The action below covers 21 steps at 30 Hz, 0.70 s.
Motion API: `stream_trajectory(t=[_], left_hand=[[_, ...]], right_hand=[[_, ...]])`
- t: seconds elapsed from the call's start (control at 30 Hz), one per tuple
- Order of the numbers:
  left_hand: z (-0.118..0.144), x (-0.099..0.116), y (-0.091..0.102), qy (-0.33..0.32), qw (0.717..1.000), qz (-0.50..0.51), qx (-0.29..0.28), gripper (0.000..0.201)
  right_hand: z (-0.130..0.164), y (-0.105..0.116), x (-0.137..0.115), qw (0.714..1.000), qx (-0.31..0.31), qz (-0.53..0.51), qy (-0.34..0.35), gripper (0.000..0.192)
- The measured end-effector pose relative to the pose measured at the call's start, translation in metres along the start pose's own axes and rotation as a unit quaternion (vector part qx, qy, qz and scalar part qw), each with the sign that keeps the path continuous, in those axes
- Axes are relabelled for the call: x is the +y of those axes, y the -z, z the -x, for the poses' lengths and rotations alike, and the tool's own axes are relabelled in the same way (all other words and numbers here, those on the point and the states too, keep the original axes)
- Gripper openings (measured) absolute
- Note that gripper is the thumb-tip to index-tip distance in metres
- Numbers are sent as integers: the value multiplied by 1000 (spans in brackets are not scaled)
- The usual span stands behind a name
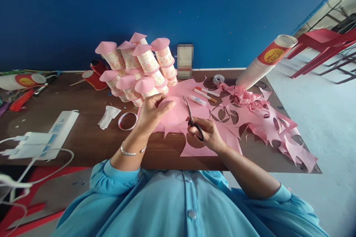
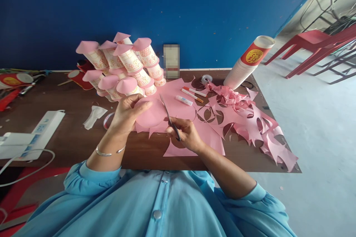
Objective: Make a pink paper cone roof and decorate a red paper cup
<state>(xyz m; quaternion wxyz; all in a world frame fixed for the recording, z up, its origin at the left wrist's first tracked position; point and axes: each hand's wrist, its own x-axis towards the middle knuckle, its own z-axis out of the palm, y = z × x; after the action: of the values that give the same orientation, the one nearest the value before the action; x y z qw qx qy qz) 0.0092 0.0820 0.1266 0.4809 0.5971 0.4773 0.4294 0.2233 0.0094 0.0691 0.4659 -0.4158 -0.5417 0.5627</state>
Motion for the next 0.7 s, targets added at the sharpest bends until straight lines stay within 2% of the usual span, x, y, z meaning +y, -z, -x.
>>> stream_trajectory(t=[0.43, 0.7], left_hand=[[-6, 4, 9, -1, 999, -28, -34, 37], [-7, 14, 11, -18, 998, -53, -42, 39]], right_hand=[[1, 3, -5, 1000, -11, -10, -19, 54], [2, 6, -13, 998, -36, 35, -33, 50]])
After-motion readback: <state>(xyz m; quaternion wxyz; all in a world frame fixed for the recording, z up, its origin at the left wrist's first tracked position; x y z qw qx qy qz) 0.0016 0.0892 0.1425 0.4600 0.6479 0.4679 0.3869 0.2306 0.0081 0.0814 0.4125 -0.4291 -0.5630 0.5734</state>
